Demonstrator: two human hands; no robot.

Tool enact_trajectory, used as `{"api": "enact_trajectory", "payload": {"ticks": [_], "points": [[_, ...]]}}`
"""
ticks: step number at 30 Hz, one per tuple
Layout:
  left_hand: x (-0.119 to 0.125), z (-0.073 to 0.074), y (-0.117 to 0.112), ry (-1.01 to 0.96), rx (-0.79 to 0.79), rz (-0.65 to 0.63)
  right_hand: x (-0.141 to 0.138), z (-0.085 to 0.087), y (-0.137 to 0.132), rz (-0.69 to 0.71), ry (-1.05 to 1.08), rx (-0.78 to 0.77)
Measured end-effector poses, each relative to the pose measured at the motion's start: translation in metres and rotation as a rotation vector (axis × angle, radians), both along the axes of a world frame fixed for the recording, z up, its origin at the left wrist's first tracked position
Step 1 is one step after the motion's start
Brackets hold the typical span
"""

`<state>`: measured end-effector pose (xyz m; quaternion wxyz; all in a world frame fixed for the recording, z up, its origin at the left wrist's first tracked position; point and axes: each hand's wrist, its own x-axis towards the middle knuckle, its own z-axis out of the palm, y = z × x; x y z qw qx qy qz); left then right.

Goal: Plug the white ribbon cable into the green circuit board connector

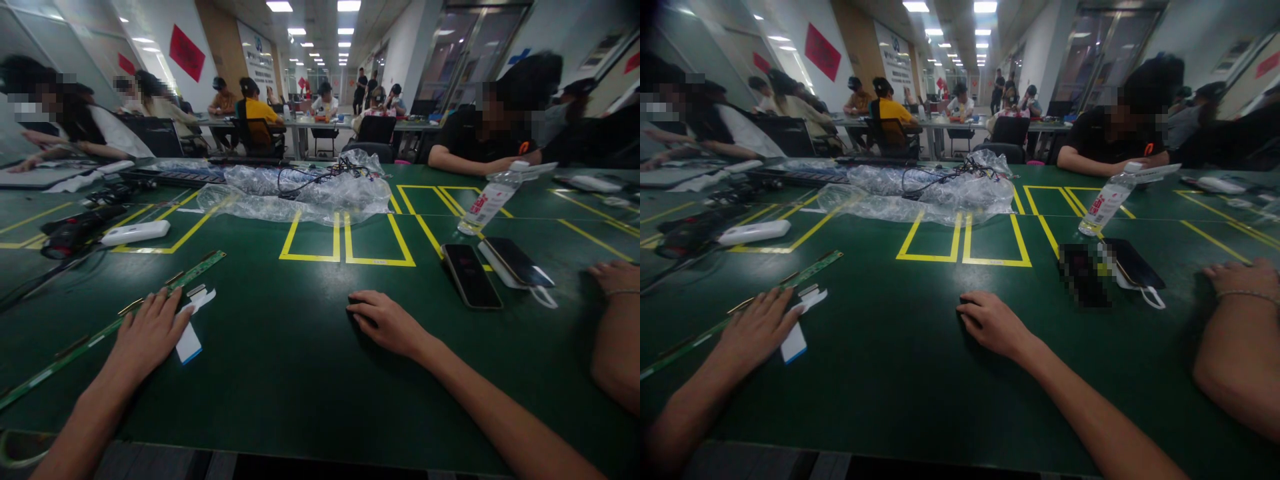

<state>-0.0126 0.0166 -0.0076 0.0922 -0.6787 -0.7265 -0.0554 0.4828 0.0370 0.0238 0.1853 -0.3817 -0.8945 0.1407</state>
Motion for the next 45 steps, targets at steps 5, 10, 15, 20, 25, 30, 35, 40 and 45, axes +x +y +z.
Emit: {"api": "enact_trajectory", "payload": {"ticks": [5,10,15,20,25,30,35,40,45], "points": [[0.046,0.0,0.013,-0.012,-0.144,-0.199,0.001,-0.001,0.0,-0.008,0.003,-0.008],[0.14,0.013,0.024,-0.026,-0.177,-0.496,0.001,0.002,-0.002,-0.026,-0.004,-0.012],[0.231,0.018,0.027,-0.059,-0.141,-0.671,0.002,-0.007,0.001,-0.145,-0.006,0.031],[0.282,0.015,0.029,-0.129,-0.1,-0.761,0.005,-0.013,0.003,-0.177,-0.04,0.054],[0.277,0.016,0.034,-0.148,-0.132,-0.777,0.006,-0.007,0.001,-0.159,-0.064,0.009],[0.265,0.018,0.036,-0.134,-0.145,-0.763,0.006,-0.005,0.0,-0.157,-0.031,0.003],[0.266,0.017,0.035,-0.129,-0.117,-0.761,0.004,-0.006,0.0,-0.149,-0.043,0.042],[0.266,0.015,0.032,-0.138,-0.111,-0.743,0.002,-0.006,0.0,-0.157,-0.06,0.059],[0.264,0.017,0.032,-0.15,-0.12,-0.748,0.002,-0.007,0.0,-0.142,-0.079,0.062]]}}
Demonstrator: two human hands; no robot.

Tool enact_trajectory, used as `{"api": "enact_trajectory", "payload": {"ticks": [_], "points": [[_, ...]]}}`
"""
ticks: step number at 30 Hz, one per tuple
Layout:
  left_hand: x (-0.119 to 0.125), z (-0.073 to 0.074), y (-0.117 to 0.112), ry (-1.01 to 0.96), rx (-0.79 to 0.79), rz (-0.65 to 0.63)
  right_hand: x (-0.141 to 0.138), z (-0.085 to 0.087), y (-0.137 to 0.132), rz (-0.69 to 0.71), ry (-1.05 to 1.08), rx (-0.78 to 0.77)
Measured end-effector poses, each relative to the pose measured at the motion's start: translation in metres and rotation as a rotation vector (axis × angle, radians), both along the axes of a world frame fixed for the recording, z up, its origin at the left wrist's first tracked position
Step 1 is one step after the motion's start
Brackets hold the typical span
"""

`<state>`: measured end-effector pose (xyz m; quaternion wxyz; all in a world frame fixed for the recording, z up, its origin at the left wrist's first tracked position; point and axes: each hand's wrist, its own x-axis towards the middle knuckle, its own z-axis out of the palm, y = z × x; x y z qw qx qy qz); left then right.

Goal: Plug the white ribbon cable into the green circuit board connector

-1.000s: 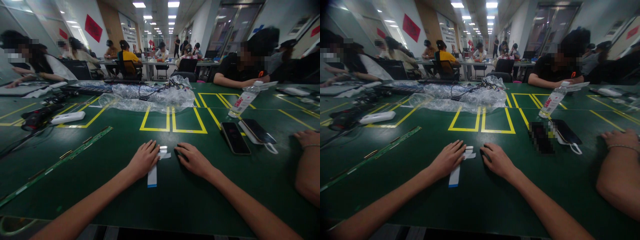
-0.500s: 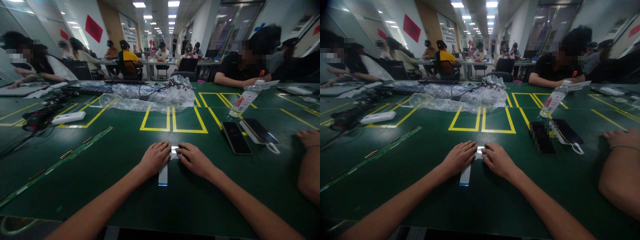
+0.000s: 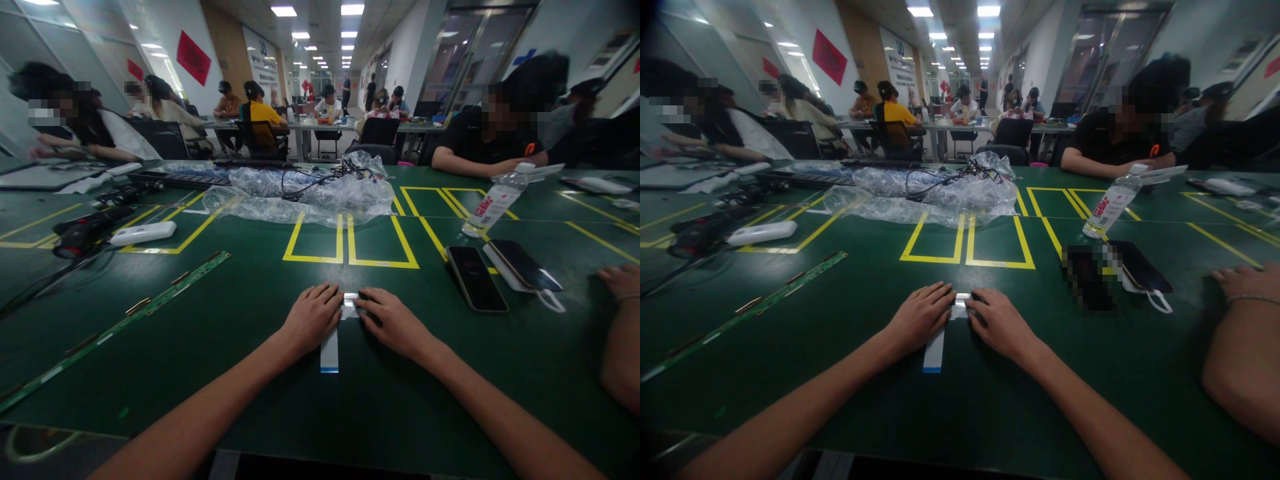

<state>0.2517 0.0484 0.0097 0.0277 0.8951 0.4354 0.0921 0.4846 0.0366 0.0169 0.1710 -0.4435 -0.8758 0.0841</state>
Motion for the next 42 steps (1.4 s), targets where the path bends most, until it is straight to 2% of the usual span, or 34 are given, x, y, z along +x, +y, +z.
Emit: {"api": "enact_trajectory", "payload": {"ticks": [4,7,9,12,17,19,22,26,29,32,37,42], "points": [[-0.011,0.005,0.004,0.01,-0.022,0.047,0.003,0.003,0.001,0.006,-0.006,-0.016],[-0.041,0.009,0.011,0.062,-0.043,0.169,0.005,0.005,0.001,0.005,-0.008,-0.051],[-0.075,0.009,0.016,0.107,-0.031,0.281,0.005,0.007,0.0,-0.003,-0.012,-0.068],[-0.141,0.005,0.017,0.2,0.042,0.479,0.004,0.007,0.0,-0.008,-0.019,-0.067],[-0.255,-0.006,-0.011,0.283,0.142,0.801,0.002,0.005,0.0,-0.004,-0.037,-0.062],[-0.285,-0.011,-0.027,0.278,0.129,0.887,0.001,0.005,0.0,-0.008,-0.043,-0.069],[-0.305,-0.017,-0.042,0.27,0.1,0.893,0.0,0.006,0.0,-0.015,-0.044,-0.078],[-0.3,-0.019,-0.043,0.263,0.105,0.821,-0.001,0.005,-0.001,-0.018,-0.031,-0.079],[-0.277,-0.018,-0.04,0.252,0.097,0.752,-0.001,0.005,-0.001,-0.011,-0.023,-0.078],[-0.235,-0.015,-0.04,0.241,0.065,0.616,0.0,0.006,-0.001,-0.018,-0.042,-0.078],[-0.144,-0.006,-0.041,0.225,0.006,0.416,0.001,0.009,-0.004,-0.018,-0.054,-0.084],[-0.08,0.005,-0.019,0.18,-0.063,0.248,0.001,0.008,-0.004,-0.016,-0.047,-0.076]]}}
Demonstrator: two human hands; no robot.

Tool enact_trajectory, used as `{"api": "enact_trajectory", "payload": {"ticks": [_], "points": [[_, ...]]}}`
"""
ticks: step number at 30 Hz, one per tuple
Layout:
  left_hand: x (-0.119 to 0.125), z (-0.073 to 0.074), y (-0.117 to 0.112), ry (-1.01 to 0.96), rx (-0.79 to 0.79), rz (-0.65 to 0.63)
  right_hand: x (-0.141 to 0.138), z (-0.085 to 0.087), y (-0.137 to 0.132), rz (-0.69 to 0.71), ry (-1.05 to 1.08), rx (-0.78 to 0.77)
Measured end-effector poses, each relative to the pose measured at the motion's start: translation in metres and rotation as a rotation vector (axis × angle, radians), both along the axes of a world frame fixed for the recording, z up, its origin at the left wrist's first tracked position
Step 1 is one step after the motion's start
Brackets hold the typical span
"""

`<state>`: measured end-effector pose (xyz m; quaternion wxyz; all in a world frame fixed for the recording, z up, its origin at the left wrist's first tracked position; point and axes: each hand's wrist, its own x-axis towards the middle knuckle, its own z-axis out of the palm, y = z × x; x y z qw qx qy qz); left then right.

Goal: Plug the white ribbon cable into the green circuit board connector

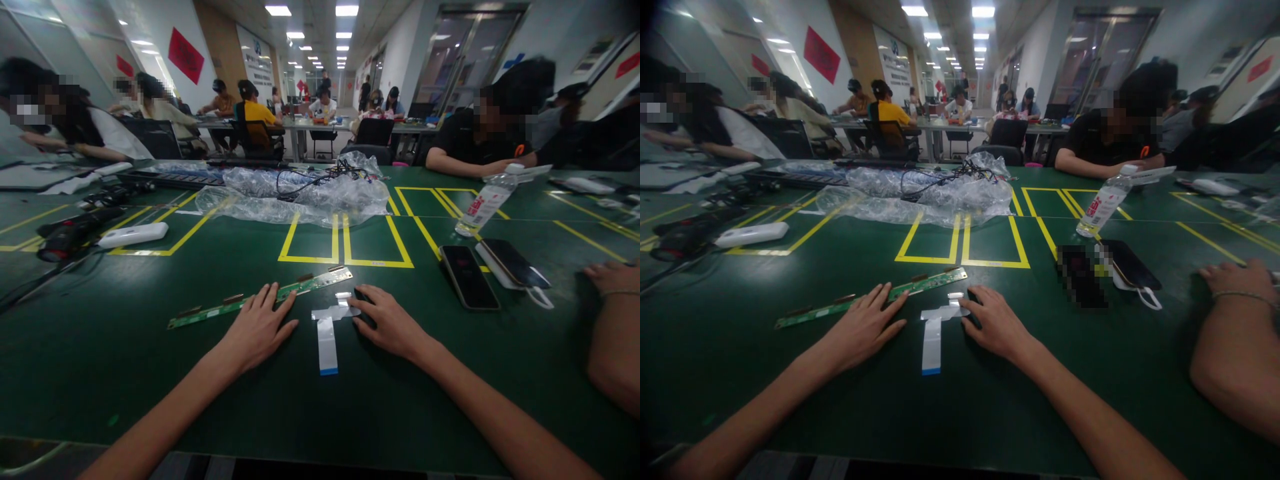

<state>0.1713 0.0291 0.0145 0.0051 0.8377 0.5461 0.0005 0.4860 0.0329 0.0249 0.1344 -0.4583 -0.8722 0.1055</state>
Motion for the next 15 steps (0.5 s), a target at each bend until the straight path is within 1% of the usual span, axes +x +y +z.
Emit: {"api": "enact_trajectory", "payload": {"ticks": [4,6,8,11,15], "points": [[0.038,0.007,0.024,-0.063,-0.007,-0.195,-0.001,-0.003,0.002,0.011,0.003,0.029],[0.056,0.01,0.033,-0.1,0.022,-0.289,-0.001,-0.004,0.003,0.015,0.008,0.028],[0.07,0.012,0.038,-0.15,0.066,-0.352,0.0,-0.005,0.003,0.023,0.014,0.018],[0.08,0.009,0.04,-0.258,0.124,-0.375,0.001,-0.006,0.003,0.025,0.012,-0.005],[0.08,0.004,0.043,-0.381,0.128,-0.352,0.001,-0.005,0.003,0.025,0.014,-0.029]]}}
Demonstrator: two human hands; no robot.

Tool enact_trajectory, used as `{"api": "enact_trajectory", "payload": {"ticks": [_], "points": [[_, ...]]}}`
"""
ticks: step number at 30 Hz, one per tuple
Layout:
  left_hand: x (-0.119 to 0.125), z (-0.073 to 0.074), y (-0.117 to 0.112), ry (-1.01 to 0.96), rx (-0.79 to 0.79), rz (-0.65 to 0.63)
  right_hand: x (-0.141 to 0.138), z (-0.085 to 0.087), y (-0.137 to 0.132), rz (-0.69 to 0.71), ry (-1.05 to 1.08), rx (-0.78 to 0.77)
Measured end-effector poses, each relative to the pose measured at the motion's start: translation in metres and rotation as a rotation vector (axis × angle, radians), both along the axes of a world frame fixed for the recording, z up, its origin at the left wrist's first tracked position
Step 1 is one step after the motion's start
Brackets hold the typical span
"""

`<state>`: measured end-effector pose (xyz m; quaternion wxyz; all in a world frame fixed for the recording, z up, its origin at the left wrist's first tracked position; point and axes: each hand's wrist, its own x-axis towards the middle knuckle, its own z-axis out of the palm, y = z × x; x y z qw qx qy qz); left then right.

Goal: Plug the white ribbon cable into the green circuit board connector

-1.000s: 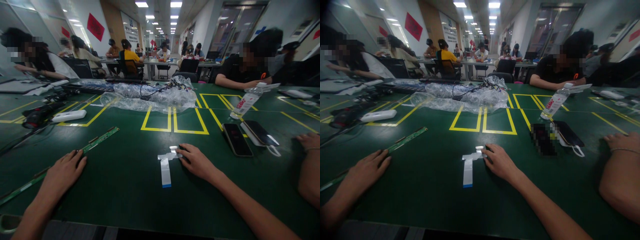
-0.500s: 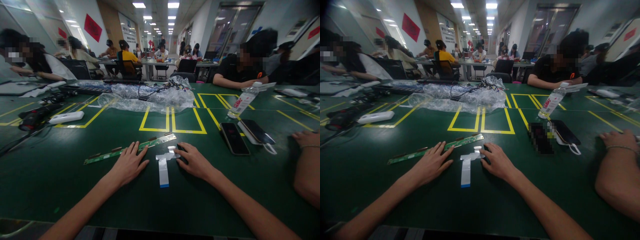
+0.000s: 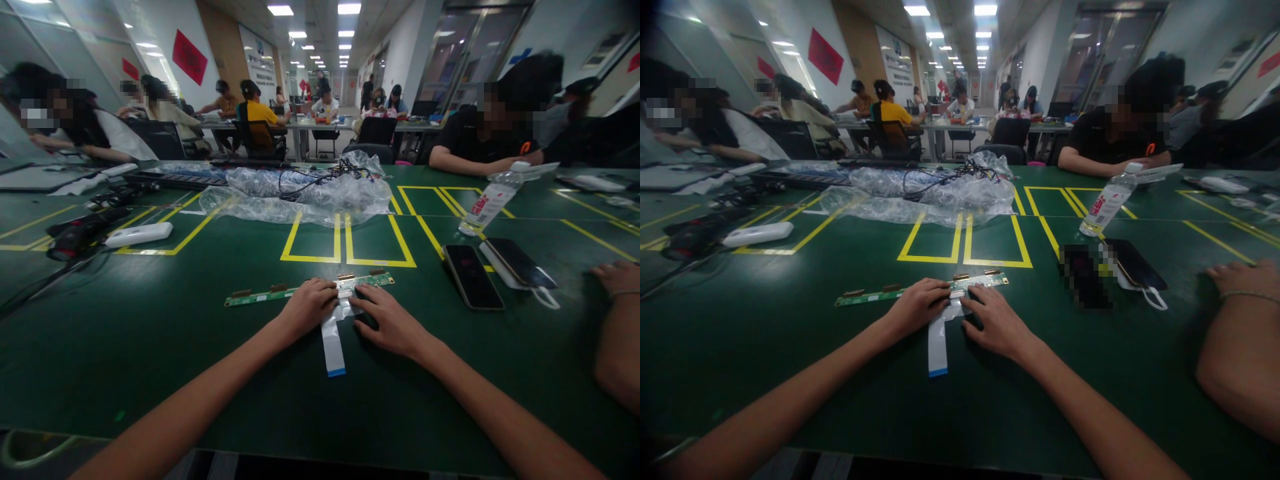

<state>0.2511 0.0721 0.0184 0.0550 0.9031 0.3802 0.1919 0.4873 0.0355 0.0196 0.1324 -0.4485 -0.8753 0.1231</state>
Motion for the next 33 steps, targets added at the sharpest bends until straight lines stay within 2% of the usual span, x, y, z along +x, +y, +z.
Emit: {"api": "enact_trajectory", "payload": {"ticks": [11,27,33], "points": [[0.0029,-0.0074,0.0077,-0.048,0.015,0.018,0.0013,-0.0026,0.0051,-0.017,0.069,0.016],[-0.0004,-0.0016,0.0059,-0.06,-0.026,0.028,-0.004,0.0013,0.0046,-0.033,0.082,0.005],[-0.0026,-0.0037,0.0048,-0.062,-0.008,0.024,-0.0058,-0.0012,0.0046,-0.041,0.072,0.019]]}}
